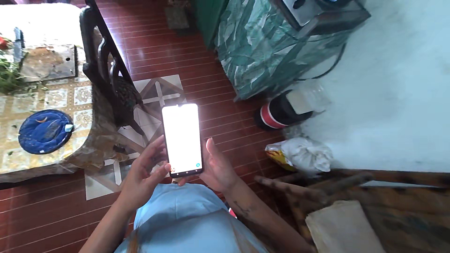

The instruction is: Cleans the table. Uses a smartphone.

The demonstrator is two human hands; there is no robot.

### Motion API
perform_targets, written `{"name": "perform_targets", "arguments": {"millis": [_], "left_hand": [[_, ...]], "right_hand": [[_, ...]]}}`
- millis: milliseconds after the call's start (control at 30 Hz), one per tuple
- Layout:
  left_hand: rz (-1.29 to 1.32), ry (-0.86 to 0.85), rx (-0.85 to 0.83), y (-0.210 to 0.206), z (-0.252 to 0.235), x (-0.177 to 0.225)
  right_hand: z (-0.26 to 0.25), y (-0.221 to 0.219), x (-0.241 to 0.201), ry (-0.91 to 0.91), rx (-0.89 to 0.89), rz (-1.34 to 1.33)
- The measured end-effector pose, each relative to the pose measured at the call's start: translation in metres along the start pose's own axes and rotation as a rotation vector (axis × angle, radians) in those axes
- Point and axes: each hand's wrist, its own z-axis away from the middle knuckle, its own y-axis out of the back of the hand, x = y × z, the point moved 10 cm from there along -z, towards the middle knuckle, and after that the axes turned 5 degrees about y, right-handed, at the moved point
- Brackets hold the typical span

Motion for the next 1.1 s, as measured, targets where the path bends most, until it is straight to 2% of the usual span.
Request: {"name": "perform_targets", "arguments": {"millis": [900,1100], "left_hand": [[0.014,-0.015,0.016,0.0013,0.0073,0.0023],[-0.038,-0.005,0.112,0.0075,0.0017,0.005]], "right_hand": [[0.0023,-0.0064,0.0006,0.012,-0.031,0.0],[0.0028,-0.0034,0.0034,-0.016,-0.001,0.021]]}}
